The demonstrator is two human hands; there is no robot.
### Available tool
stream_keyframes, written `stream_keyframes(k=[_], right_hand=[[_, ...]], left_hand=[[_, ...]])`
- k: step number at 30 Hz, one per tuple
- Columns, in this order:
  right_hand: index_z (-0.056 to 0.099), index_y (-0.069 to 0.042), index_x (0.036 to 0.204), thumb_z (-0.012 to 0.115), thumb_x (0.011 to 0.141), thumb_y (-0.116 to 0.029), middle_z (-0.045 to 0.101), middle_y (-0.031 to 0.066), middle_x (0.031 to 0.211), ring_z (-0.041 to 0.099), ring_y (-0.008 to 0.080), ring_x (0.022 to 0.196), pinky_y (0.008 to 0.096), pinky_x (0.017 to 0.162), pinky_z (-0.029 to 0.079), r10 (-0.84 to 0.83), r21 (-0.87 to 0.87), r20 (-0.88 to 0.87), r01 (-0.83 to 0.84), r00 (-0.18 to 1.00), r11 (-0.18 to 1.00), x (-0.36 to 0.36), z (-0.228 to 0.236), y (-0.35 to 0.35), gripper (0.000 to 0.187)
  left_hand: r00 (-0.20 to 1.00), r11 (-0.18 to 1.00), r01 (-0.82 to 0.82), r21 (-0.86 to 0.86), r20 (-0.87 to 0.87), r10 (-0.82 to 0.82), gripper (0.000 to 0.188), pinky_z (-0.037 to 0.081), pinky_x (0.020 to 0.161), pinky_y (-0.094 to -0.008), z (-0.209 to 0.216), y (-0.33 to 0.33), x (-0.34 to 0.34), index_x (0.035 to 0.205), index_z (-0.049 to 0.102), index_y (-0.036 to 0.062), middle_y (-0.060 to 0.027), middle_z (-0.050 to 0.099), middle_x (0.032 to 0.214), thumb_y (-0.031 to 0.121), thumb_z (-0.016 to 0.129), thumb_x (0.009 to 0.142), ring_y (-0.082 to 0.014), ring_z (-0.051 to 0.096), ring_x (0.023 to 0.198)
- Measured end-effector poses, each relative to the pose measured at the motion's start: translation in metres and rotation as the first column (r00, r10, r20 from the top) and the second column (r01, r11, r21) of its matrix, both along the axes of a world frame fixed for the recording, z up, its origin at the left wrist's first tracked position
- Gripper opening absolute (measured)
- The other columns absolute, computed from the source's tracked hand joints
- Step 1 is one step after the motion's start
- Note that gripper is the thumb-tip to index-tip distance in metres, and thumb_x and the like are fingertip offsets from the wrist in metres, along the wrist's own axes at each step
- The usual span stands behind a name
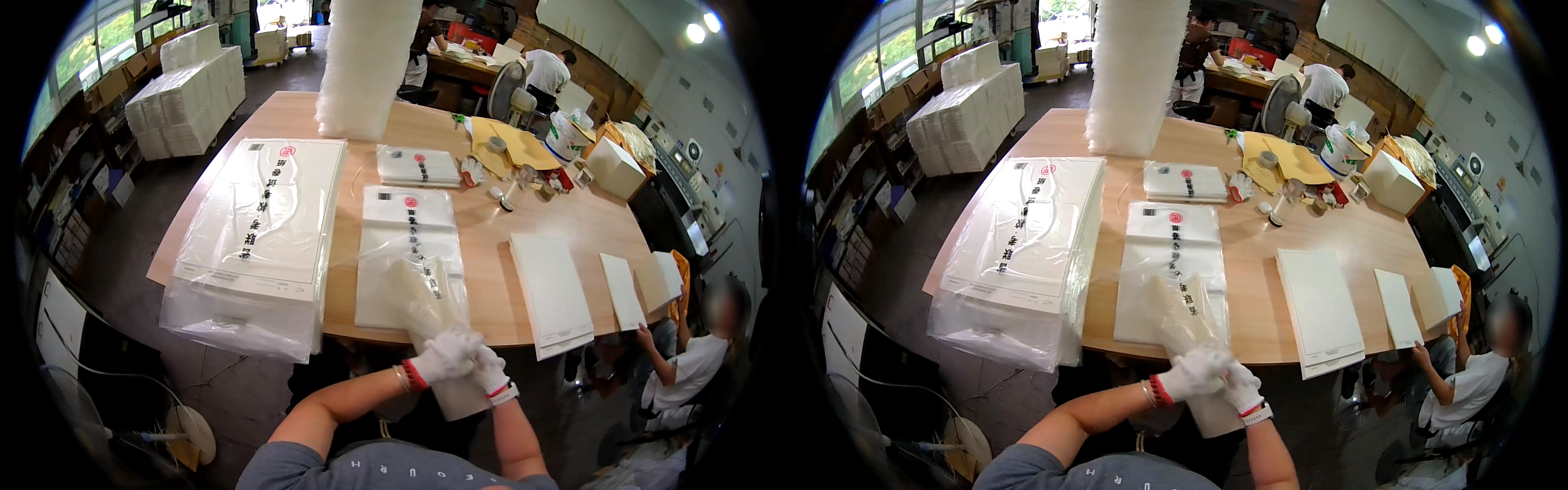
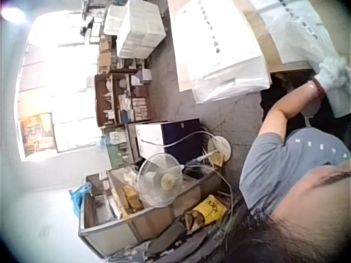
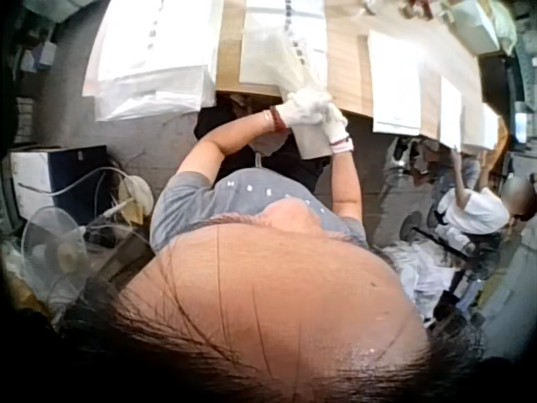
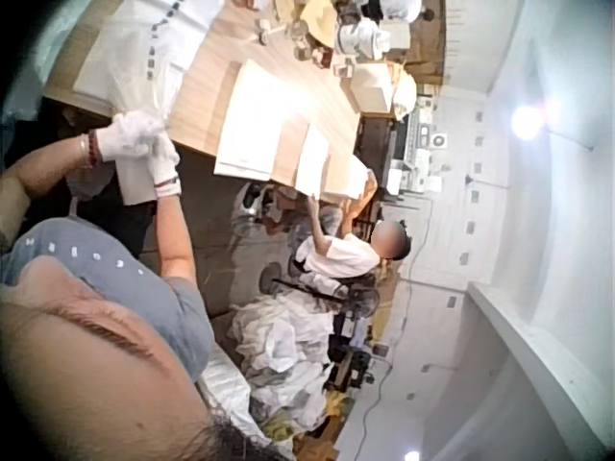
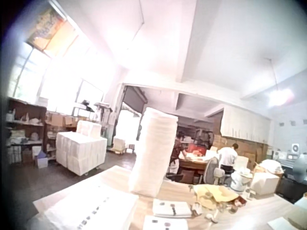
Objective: The person repeatedly picks up white paper sheets, places them into clear plastic sleeves, and stacks the sealed packages on the table. The person wears white gloves and works at a table with stacks of paper and plastic sleeves. Other people are visible in the background working at separate tables.
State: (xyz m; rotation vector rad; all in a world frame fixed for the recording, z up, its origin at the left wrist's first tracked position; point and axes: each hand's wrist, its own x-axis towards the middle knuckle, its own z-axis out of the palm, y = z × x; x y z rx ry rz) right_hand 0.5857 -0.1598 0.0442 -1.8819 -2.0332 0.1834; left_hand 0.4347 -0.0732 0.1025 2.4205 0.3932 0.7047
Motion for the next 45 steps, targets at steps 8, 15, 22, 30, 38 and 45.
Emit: stream_keyframes(k=[8, 15, 22, 30, 38, 45], right_hand=[[0.023, -0.014, 0.139, 0.053, 0.085, -0.037, 0.059, 0.0262, 0.091, 0.059, 0.0425, 0.082, 0.0521, 0.069, 0.046, -0.585, -0.128, -0.090, 0.573, 0.806, 0.810, -0.021, -0.030, 0.087, 0.066], [0.009, -0.013, 0.143, 0.045, 0.087, -0.021, 0.062, 0.0263, 0.084, 0.060, 0.0421, 0.070, 0.0534, 0.058, 0.043, -0.440, -0.286, -0.037, 0.413, 0.897, 0.865, -0.024, -0.007, 0.068, 0.068], [0.008, -0.006, 0.142, 0.046, 0.087, -0.029, 0.062, 0.0227, 0.097, 0.061, 0.0397, 0.069, 0.0491, 0.057, 0.045, -0.377, -0.236, -0.229, 0.325, 0.897, 0.916, -0.037, 0.009, -0.024, 0.070], [0.010, -0.005, 0.142, 0.039, 0.092, -0.030, 0.062, 0.0241, 0.091, 0.061, 0.0398, 0.071, 0.0487, 0.057, 0.045, -0.339, -0.371, -0.307, 0.216, 0.889, 0.903, -0.064, 0.011, -0.124, 0.064], [0.054, -0.003, 0.110, 0.046, 0.089, -0.024, 0.061, 0.0228, 0.091, 0.061, 0.0390, 0.079, 0.0436, 0.064, 0.049, -0.213, -0.514, -0.243, 0.060, 0.946, 0.855, -0.098, 0.021, -0.175, 0.031], [0.055, -0.007, 0.116, 0.051, 0.085, -0.022, 0.065, 0.0175, 0.081, 0.064, 0.0301, 0.069, 0.0376, 0.066, 0.051, -0.291, -0.351, -0.436, 0.138, 0.852, 0.926, -0.071, 0.050, -0.183, 0.034]], left_hand=[[0.946, 0.874, -0.234, 0.426, -0.110, 0.306, 0.044, 0.049, 0.076, -0.0377, -0.111, 0.056, -0.083, 0.117, 0.052, 0.0087, -0.0195, 0.053, 0.113, 0.011, 0.060, 0.074, -0.0302, 0.055, 0.098], [0.768, 0.731, -0.564, -0.385, 0.081, 0.635, 0.040, 0.047, 0.079, -0.0342, -0.103, 0.077, -0.138, 0.117, 0.042, -0.0034, -0.0208, 0.042, 0.125, -0.003, 0.051, 0.078, -0.0293, 0.051, 0.102], [0.773, 0.761, -0.623, -0.180, 0.012, 0.635, 0.034, 0.050, 0.077, -0.0344, -0.075, -0.001, -0.151, 0.114, 0.033, -0.0034, -0.0238, 0.044, 0.121, -0.002, 0.048, 0.084, -0.0349, 0.056, 0.095], [0.751, 0.671, -0.647, -0.361, -0.456, 0.478, 0.028, 0.048, 0.069, -0.0458, -0.064, -0.084, -0.187, 0.106, 0.039, 0.0027, -0.0218, 0.052, 0.104, 0.009, 0.053, 0.083, -0.0389, 0.059, 0.081], [0.950, 0.672, -0.252, -0.696, -0.048, 0.307, 0.012, 0.045, 0.080, -0.0315, -0.044, -0.140, -0.220, 0.087, 0.060, 0.0013, -0.0170, 0.055, 0.109, 0.007, 0.063, 0.077, -0.0296, 0.056, 0.100], [0.849, 0.517, -0.346, -0.783, -0.027, 0.528, 0.012, 0.048, 0.056, -0.0307, -0.037, -0.132, -0.218, 0.080, 0.048, 0.0014, -0.0155, 0.058, 0.085, -0.007, 0.042, 0.074, -0.0243, 0.061, 0.064]])
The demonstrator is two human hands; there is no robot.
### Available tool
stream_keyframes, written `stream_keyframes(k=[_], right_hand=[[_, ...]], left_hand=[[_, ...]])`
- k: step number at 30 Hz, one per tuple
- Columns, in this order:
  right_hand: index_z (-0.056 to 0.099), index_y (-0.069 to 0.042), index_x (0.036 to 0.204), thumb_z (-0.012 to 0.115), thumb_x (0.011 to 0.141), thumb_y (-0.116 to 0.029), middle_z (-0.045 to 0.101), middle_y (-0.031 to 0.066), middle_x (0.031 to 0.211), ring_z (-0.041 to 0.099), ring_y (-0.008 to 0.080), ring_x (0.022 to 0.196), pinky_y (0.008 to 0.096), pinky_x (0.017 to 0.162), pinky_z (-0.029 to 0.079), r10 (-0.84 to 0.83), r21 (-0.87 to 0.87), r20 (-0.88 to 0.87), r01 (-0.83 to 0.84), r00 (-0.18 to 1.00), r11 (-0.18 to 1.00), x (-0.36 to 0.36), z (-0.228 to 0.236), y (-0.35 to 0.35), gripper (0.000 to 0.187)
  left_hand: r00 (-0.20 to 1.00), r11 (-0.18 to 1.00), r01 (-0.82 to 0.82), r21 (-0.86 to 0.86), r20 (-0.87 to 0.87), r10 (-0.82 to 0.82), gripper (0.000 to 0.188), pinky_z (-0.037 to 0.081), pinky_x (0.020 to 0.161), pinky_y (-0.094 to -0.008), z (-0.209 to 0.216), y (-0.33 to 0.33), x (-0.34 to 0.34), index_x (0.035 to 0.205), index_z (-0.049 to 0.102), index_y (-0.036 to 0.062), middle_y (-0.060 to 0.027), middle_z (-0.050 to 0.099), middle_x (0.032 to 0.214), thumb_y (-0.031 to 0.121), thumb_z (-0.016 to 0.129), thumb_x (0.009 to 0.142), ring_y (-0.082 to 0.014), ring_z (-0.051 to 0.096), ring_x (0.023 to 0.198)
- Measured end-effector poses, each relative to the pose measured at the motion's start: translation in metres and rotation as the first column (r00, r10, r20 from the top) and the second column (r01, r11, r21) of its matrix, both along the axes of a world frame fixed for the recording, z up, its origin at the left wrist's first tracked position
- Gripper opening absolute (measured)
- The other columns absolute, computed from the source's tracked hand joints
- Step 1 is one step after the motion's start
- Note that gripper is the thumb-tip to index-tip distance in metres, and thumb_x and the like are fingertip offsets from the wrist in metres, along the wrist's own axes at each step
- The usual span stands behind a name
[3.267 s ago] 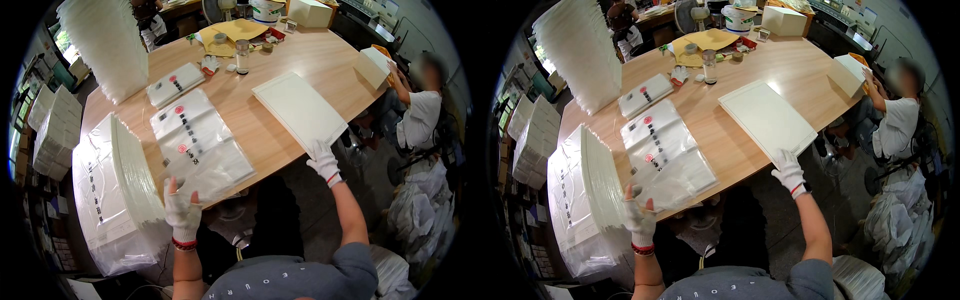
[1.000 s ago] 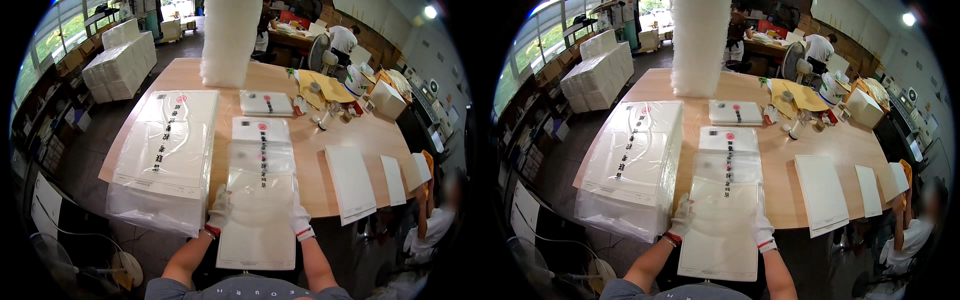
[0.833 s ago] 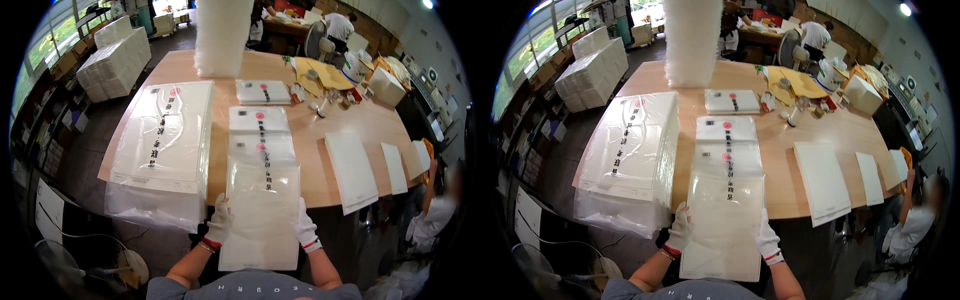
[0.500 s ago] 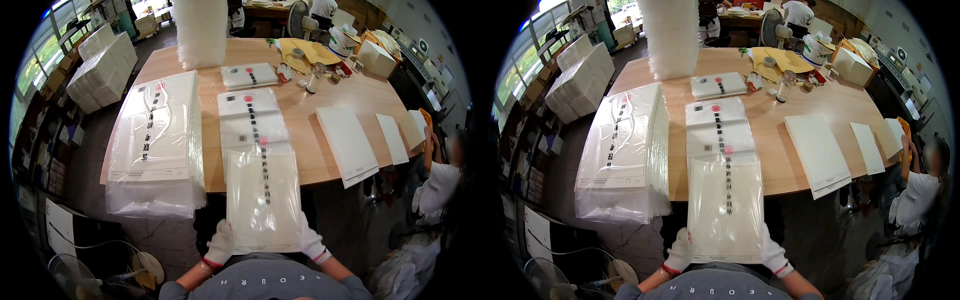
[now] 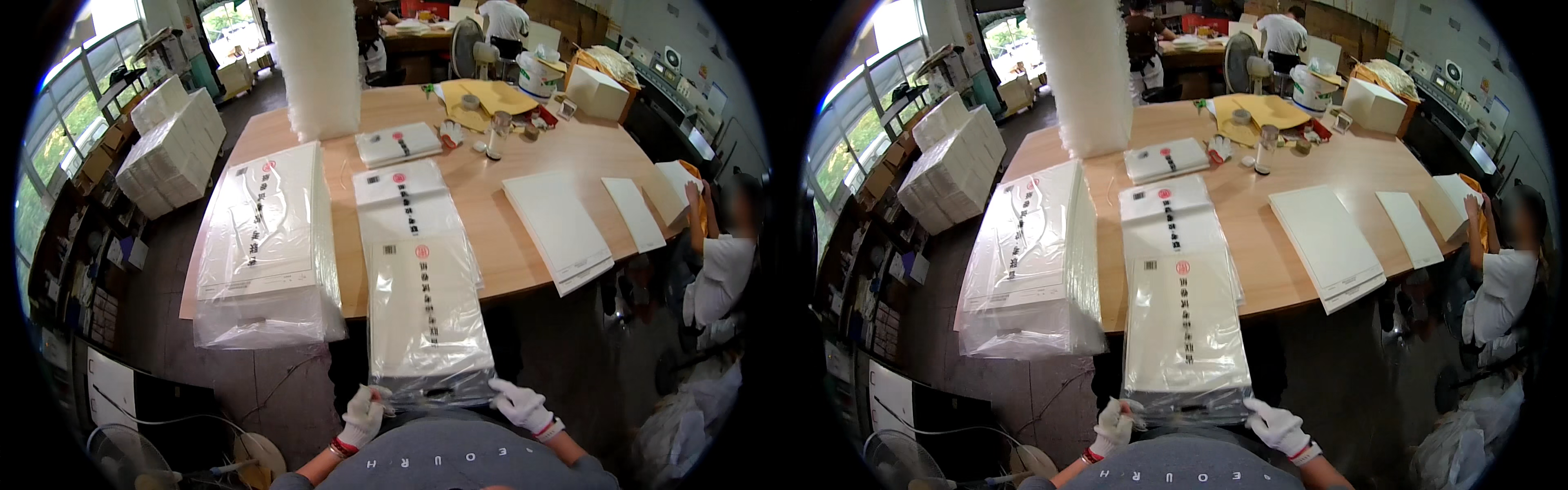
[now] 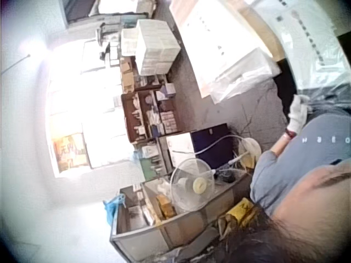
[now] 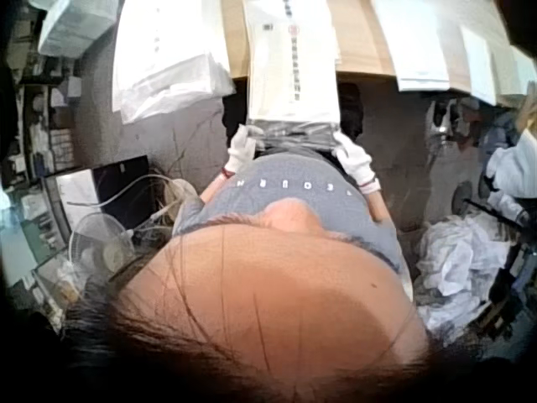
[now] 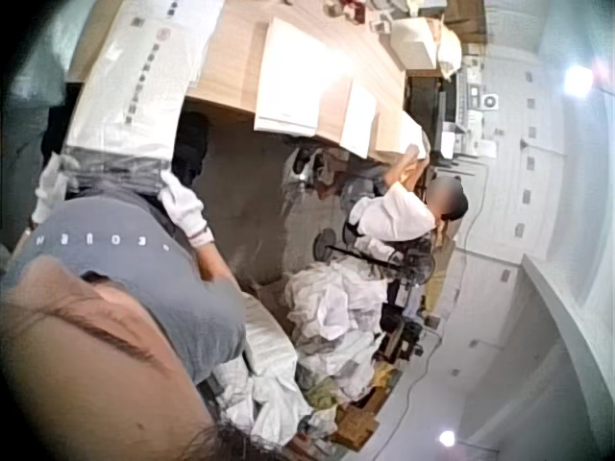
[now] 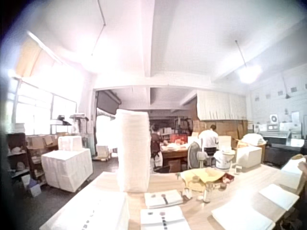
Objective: The person repeatedly picks up white paper sheets, places them into clear plastic sleeves, and stacks the sealed packages on the table. The person wears white gloves and works at a table with stacks of paper and plastic sleeves. Other people are visible in the background working at separate tables.
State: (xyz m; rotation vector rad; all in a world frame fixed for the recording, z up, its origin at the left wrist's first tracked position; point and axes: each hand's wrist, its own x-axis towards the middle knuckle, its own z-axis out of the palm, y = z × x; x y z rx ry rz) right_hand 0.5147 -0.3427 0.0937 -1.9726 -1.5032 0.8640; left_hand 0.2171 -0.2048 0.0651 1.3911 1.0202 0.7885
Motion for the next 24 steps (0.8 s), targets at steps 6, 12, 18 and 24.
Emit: stream_keyframes(k=[6, 12, 18, 24], right_hand=[[0.046, -0.001, 0.123, 0.052, 0.089, -0.022, 0.057, 0.0105, 0.107, 0.059, 0.0177, 0.091, 0.0326, 0.078, 0.051, -0.406, -0.241, -0.773, 0.365, 0.487, 0.899, 0.023, -0.080, 0.026, 0.040], [0.037, 0.003, 0.131, 0.046, 0.090, -0.018, 0.050, 0.0129, 0.123, 0.052, 0.0201, 0.107, 0.0319, 0.091, 0.043, 0.037, 0.042, -0.999, 0.193, 0.033, 0.980, -0.064, -0.006, 0.119, 0.047], [0.049, -0.003, 0.114, 0.048, 0.087, -0.012, 0.056, 0.0090, 0.092, 0.057, 0.0176, 0.084, 0.0282, 0.077, 0.049, 0.298, 0.295, -0.952, -0.057, 0.067, 0.954, -0.111, 0.011, 0.268, 0.029], [0.051, 0.004, 0.115, 0.047, 0.093, -0.024, 0.059, 0.0097, 0.085, 0.058, 0.0119, 0.055, 0.0234, 0.046, 0.050, 0.226, 0.140, -0.946, -0.333, 0.235, 0.933, -0.192, 0.046, 0.281, 0.036]], left_hand=[[0.976, 0.845, 0.220, 0.488, -0.107, -0.192, 0.013, 0.044, 0.058, -0.0302, 0.046, 0.030, 0.048, 0.075, 0.049, 0.0038, -0.0111, 0.055, 0.081, -0.004, 0.054, 0.066, -0.0234, 0.057, 0.074], [0.973, 0.602, 0.229, 0.765, -0.155, -0.174, 0.006, 0.045, 0.057, -0.0275, 0.136, 0.056, 0.020, 0.077, 0.058, 0.0048, -0.0058, 0.057, 0.074, 0.006, 0.058, 0.071, -0.0172, 0.057, 0.062], [0.677, 0.327, -0.733, 0.597, 0.686, 0.265, 0.013, 0.043, 0.068, -0.0235, 0.165, 0.126, -0.029, 0.074, 0.046, 0.0086, 0.0017, 0.039, 0.074, 0.009, 0.044, 0.087, -0.0108, 0.043, 0.068], [0.548, 0.784, -0.612, 0.107, 0.772, 0.323, 0.010, 0.046, 0.068, -0.0247, 0.067, 0.224, -0.184, 0.087, 0.053, 0.0060, -0.0026, 0.052, 0.085, 0.005, 0.043, 0.086, -0.0139, 0.052, 0.076]])
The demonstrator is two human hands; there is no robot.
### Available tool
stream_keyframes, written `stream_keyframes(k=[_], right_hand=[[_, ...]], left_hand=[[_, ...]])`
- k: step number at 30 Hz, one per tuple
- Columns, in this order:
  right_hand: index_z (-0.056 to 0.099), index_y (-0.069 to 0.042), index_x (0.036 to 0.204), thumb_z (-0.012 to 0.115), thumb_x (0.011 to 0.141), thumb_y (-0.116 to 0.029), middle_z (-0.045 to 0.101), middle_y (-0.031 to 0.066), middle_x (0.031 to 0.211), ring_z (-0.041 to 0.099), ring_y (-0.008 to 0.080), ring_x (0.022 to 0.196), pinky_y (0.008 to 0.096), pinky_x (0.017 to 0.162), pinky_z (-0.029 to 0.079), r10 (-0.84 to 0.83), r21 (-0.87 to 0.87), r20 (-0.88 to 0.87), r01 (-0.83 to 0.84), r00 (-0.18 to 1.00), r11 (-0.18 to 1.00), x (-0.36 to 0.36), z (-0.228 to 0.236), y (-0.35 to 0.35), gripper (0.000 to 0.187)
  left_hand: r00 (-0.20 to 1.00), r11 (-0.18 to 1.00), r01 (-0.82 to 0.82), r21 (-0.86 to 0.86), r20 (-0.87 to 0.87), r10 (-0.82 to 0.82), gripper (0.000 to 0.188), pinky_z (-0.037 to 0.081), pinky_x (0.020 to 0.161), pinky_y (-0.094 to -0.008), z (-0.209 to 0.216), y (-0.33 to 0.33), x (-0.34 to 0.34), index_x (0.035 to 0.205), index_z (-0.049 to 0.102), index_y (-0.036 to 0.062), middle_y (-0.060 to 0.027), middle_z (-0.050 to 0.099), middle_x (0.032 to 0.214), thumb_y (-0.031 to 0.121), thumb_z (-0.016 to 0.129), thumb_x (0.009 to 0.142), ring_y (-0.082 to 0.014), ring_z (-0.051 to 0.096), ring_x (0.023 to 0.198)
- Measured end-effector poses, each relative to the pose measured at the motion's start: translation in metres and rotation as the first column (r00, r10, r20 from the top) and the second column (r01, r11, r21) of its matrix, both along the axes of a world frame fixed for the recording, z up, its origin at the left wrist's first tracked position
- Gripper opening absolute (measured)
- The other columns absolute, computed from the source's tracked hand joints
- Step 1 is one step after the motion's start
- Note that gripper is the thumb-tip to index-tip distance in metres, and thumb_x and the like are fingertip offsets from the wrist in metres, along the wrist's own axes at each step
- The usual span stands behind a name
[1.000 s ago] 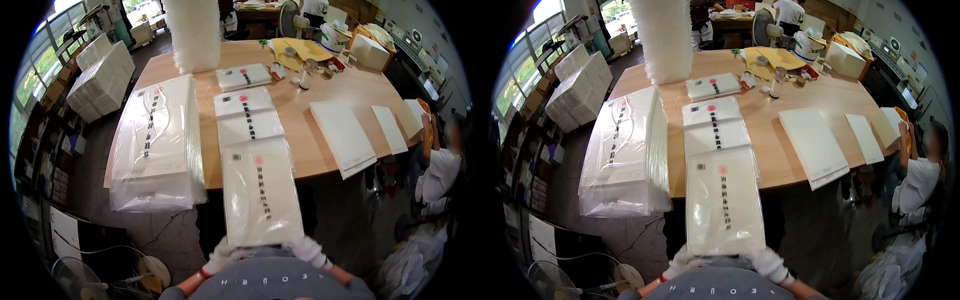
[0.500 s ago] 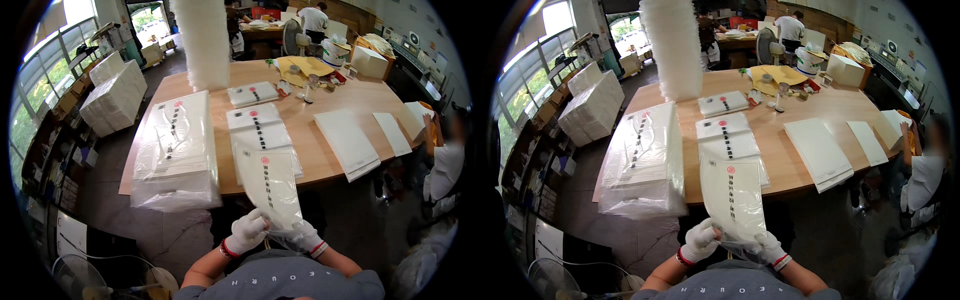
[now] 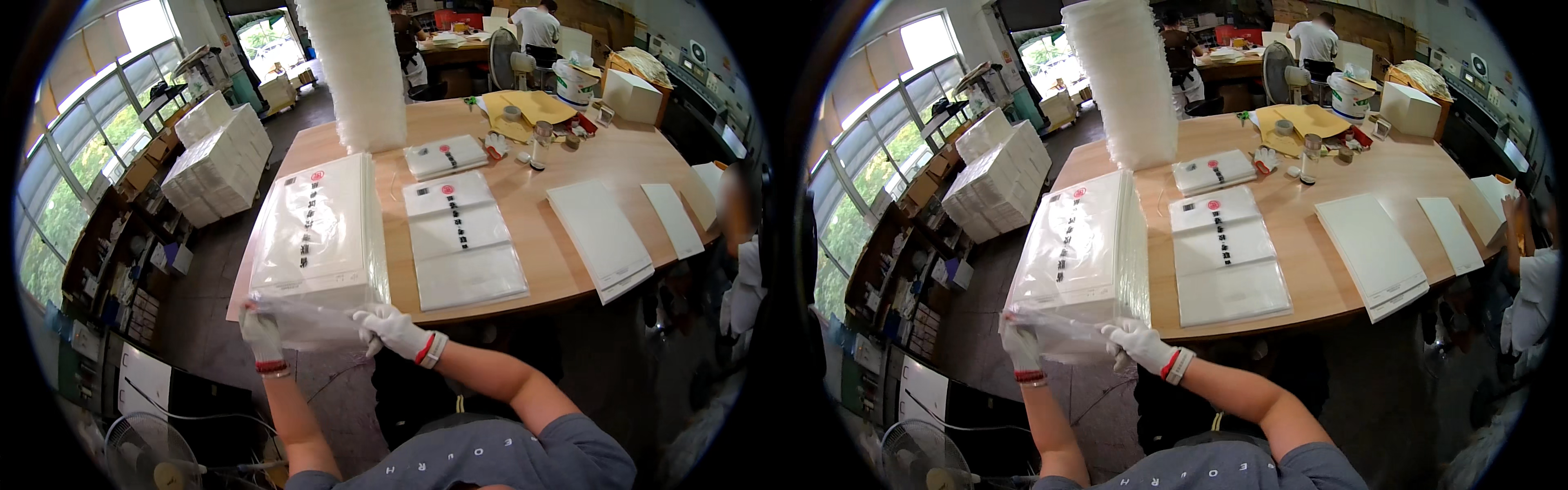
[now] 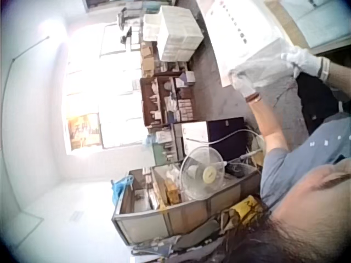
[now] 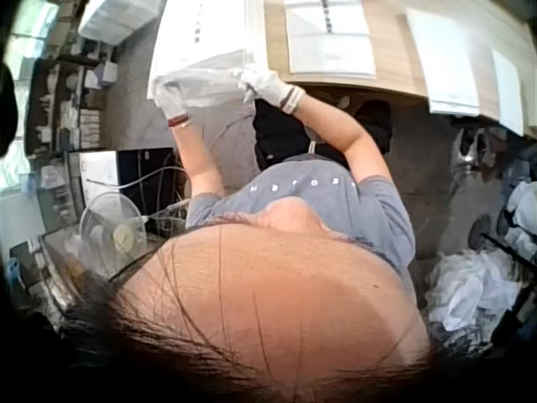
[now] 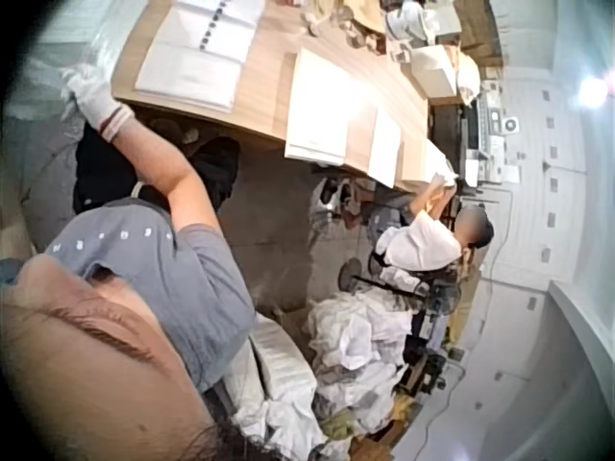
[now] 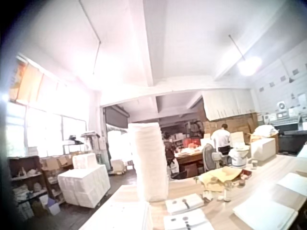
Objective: The person repeatedly picks up white paper sheets, places them into clear plastic sleeves, and stacks the sealed packages on the table. The person wears white gloves and works at a table with stacks of paper and plastic sleeves. Other people are visible in the background working at separate tables.
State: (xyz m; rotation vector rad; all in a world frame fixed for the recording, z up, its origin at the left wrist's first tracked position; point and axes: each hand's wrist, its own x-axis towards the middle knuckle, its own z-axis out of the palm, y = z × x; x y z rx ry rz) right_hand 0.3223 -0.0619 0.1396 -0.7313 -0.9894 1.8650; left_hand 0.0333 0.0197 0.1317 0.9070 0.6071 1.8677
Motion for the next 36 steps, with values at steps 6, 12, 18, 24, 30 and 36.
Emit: stream_keyframes(k=[6, 12, 18, 24, 30, 36], right_hand=[[0.048, -0.003, 0.122, 0.047, 0.094, -0.027, 0.062, 0.0089, 0.086, 0.060, 0.0127, 0.068, 0.0251, 0.063, 0.051, -0.102, 0.057, 0.131, 0.095, 0.986, 0.994, 0.024, -0.034, -0.027, 0.037], [0.052, -0.005, 0.120, 0.047, 0.094, -0.025, 0.061, 0.0075, 0.088, 0.059, 0.0118, 0.068, 0.0230, 0.062, 0.049, -0.235, -0.164, 0.286, 0.289, 0.929, 0.943, 0.099, -0.106, -0.080, 0.034], [0.048, -0.001, 0.122, 0.048, 0.093, -0.023, 0.059, 0.0097, 0.088, 0.058, 0.0138, 0.069, 0.0295, 0.067, 0.053, -0.396, -0.370, 0.336, 0.507, 0.855, 0.779, 0.152, -0.133, -0.131, 0.036], [0.048, -0.002, 0.122, 0.049, 0.093, -0.024, 0.058, 0.0092, 0.089, 0.059, 0.0157, 0.071, 0.0345, 0.070, 0.054, -0.486, -0.421, 0.279, 0.560, 0.828, 0.713, 0.179, -0.141, -0.147, 0.037], [0.048, -0.002, 0.123, 0.053, 0.091, -0.023, 0.058, 0.0081, 0.093, 0.058, 0.0166, 0.079, 0.0351, 0.074, 0.051, -0.496, -0.378, 0.155, 0.515, 0.855, 0.769, 0.202, -0.116, -0.065, 0.038], [0.056, -0.001, 0.110, 0.058, 0.088, -0.023, 0.052, 0.0060, 0.116, 0.052, 0.0179, 0.100, 0.0320, 0.080, 0.048, -0.642, -0.161, 0.130, 0.655, 0.756, 0.738, 0.207, -0.115, 0.053, 0.031]], left_hand=[[0.945, 0.832, -0.327, -0.447, -0.134, 0.300, 0.010, 0.048, 0.063, -0.0304, -0.141, -0.045, -0.005, 0.088, 0.058, 0.0127, -0.0002, 0.058, 0.081, 0.016, 0.050, 0.084, -0.0145, 0.055, 0.070], [0.300, 0.932, 0.247, -0.264, -0.894, -0.333, 0.013, 0.047, 0.071, -0.0348, -0.138, -0.093, 0.191, 0.085, 0.060, 0.0026, -0.0104, 0.061, 0.082, 0.004, 0.050, 0.076, -0.0256, 0.059, 0.077], [0.211, 0.947, 0.251, 0.201, -0.966, 0.150, 0.023, 0.042, 0.083, -0.0386, -0.125, -0.020, 0.346, 0.099, 0.057, 0.0065, -0.0129, 0.059, 0.093, 0.016, 0.056, 0.078, -0.0337, 0.051, 0.091], [-0.289, 0.974, 0.142, -0.178, -0.948, -0.132, 0.022, 0.042, 0.084, -0.0399, -0.131, 0.033, 0.397, 0.089, 0.062, 0.0108, -0.0119, 0.060, 0.103, 0.029, 0.057, 0.079, -0.0323, 0.047, 0.103], [-0.146, 0.924, 0.242, -0.296, -0.952, -0.267, 0.022, 0.046, 0.070, -0.0416, -0.091, 0.042, 0.381, 0.090, 0.061, 0.0094, -0.0143, 0.062, 0.096, 0.029, 0.052, 0.085, -0.0298, 0.056, 0.091], [-0.075, 0.924, 0.375, 0.080, -0.990, 0.117, 0.016, 0.047, 0.071, -0.0389, -0.119, 0.048, 0.376, 0.095, 0.052, 0.0049, -0.0109, 0.059, 0.081, 0.017, 0.043, 0.090, -0.0237, 0.056, 0.076]])
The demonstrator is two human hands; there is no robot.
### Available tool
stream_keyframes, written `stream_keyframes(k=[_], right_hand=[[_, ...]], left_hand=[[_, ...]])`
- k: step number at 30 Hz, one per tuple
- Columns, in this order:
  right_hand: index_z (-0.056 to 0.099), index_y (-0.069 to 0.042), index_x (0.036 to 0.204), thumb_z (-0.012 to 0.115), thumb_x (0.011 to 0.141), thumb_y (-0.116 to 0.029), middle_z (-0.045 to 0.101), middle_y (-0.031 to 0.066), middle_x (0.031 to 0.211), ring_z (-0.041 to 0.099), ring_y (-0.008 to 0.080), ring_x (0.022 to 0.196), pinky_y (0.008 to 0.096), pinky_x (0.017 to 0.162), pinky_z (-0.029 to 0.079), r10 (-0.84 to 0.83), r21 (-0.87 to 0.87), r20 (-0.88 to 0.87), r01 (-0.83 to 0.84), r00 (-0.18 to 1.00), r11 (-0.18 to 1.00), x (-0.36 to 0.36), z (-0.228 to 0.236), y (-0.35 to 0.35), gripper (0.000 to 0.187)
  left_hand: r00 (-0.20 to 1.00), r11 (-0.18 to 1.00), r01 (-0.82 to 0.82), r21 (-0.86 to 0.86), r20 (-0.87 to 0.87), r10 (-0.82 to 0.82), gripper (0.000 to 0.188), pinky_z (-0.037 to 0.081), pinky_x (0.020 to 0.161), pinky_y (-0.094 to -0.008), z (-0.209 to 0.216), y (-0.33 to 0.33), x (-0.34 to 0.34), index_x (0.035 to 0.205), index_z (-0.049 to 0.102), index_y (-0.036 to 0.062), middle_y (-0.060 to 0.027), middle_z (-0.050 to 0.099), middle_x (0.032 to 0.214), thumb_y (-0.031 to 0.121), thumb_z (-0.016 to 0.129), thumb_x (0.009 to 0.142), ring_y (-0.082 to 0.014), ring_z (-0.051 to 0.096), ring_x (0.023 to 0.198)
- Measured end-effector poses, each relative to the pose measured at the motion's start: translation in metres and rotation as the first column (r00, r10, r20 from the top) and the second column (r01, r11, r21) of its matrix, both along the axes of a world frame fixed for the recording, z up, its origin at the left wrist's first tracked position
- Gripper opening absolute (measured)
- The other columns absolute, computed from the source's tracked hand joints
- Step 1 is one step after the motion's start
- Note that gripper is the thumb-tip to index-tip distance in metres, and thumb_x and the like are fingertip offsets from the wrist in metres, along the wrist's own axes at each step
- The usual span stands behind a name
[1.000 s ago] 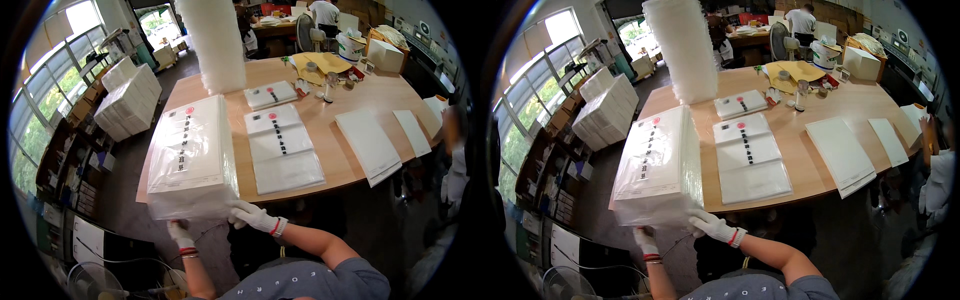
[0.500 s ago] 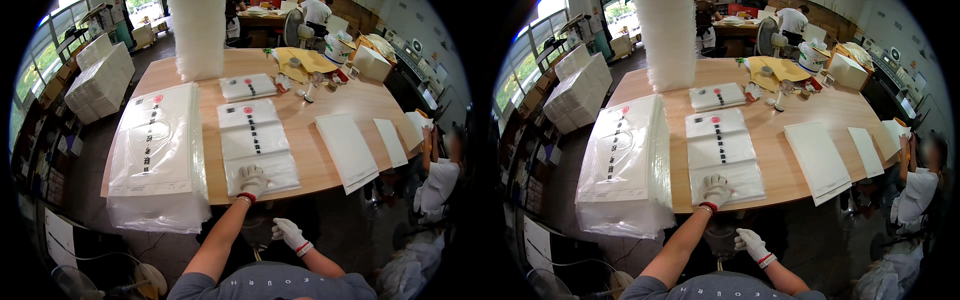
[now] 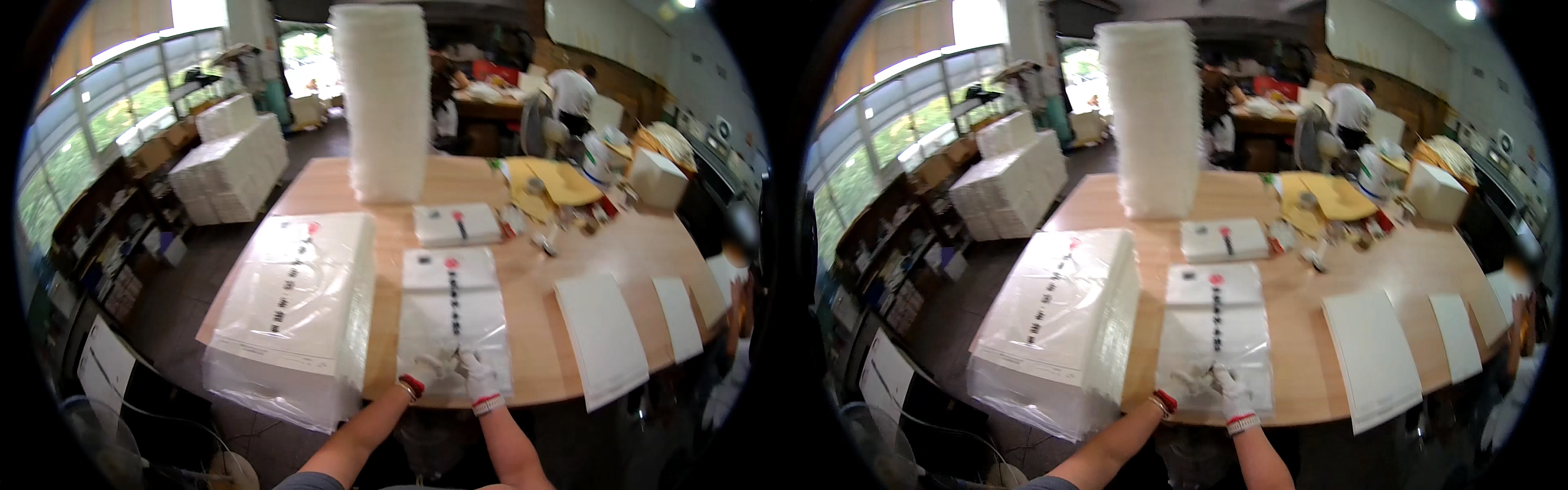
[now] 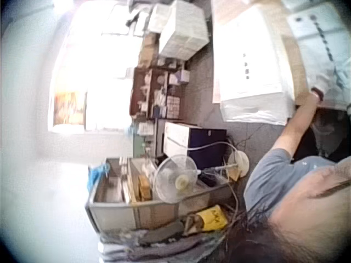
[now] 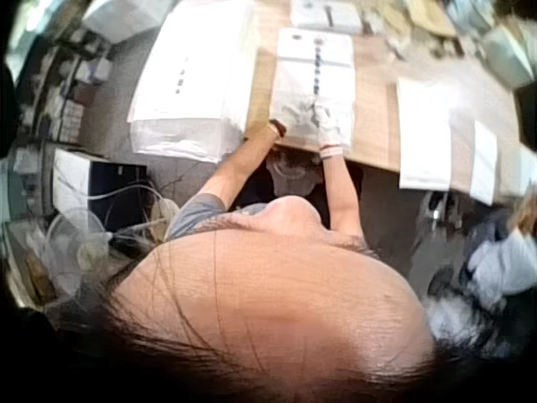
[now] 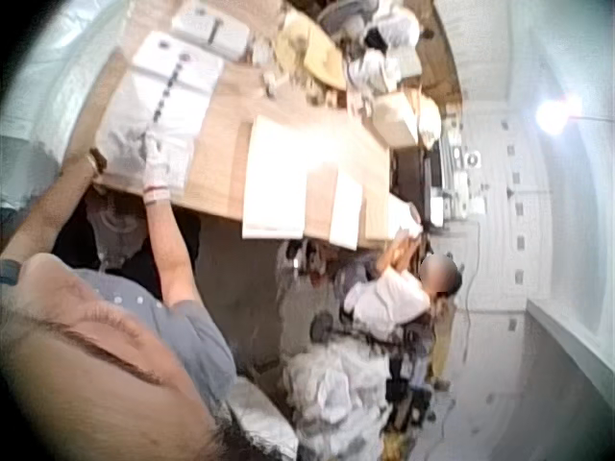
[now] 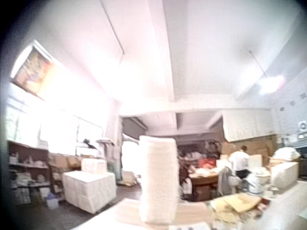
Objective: The person repeatedly picks up white paper sheets, places them into clear plastic sleeves, and stacks the sealed packages on the table. The person wears white gloves and works at a table with stacks of paper and plastic sleeves. Other people are visible in the background working at separate tables.
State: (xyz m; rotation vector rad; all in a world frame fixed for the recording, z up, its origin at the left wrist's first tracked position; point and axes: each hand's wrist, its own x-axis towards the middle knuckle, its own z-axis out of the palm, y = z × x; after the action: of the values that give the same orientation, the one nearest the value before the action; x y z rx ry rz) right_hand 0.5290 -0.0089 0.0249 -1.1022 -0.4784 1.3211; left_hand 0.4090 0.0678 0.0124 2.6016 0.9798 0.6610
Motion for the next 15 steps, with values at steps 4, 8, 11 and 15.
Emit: stream_keyframes(k=[4, 8, 11, 15], right_hand=[[0.061, 0.000, 0.098, 0.067, 0.075, -0.018, 0.056, 0.0126, 0.105, 0.052, 0.0274, 0.103, 0.0353, 0.082, 0.046, -0.082, 0.026, 0.944, 0.174, 0.321, 0.984, 0.039, -0.009, -0.030, 0.030], [0.060, -0.002, 0.100, 0.067, 0.069, -0.011, 0.056, 0.0143, 0.101, 0.053, 0.0342, 0.100, 0.0367, 0.083, 0.045, -0.332, 0.356, 0.918, 0.080, -0.216, 0.931, 0.044, -0.004, -0.070, 0.034], [0.060, -0.003, 0.101, 0.067, 0.068, -0.010, 0.058, 0.0129, 0.098, 0.055, 0.0337, 0.096, 0.0361, 0.080, 0.047, -0.611, 0.617, 0.786, -0.084, 0.093, 0.782, 0.009, 0.028, -0.053, 0.035], [0.058, -0.003, 0.106, 0.062, 0.074, -0.012, 0.060, 0.0125, 0.097, 0.059, 0.0302, 0.089, 0.0351, 0.076, 0.049, -0.295, 0.298, 0.945, 0.002, 0.140, 0.955, -0.002, 0.043, -0.003, 0.034]], left_hand=[[0.564, 0.557, 0.354, -0.751, 0.647, 0.513, 0.006, 0.045, 0.059, -0.0299, 0.003, 0.036, 0.007, 0.086, 0.050, 0.0031, -0.0050, 0.056, 0.076, 0.006, 0.045, 0.084, -0.0147, 0.056, 0.072], [0.610, 0.556, 0.282, -0.782, 0.594, 0.525, 0.009, 0.041, 0.058, -0.0235, 0.033, 0.028, -0.007, 0.092, 0.050, 0.0030, -0.0028, 0.059, 0.080, 0.007, 0.045, 0.085, -0.0080, 0.050, 0.067], [0.746, 0.558, 0.291, -0.777, 0.550, 0.377, 0.017, 0.044, 0.064, -0.0243, 0.037, 0.010, 0.014, 0.102, 0.051, 0.0036, -0.0034, 0.061, 0.085, 0.011, 0.049, 0.087, -0.0085, 0.053, 0.073], [0.780, 0.666, 0.355, -0.656, 0.600, 0.175, 0.030, 0.047, 0.074, -0.0260, 0.121, -0.027, 0.018, 0.114, 0.049, 0.0011, -0.0047, 0.062, 0.093, 0.010, 0.054, 0.086, -0.0112, 0.056, 0.084]])
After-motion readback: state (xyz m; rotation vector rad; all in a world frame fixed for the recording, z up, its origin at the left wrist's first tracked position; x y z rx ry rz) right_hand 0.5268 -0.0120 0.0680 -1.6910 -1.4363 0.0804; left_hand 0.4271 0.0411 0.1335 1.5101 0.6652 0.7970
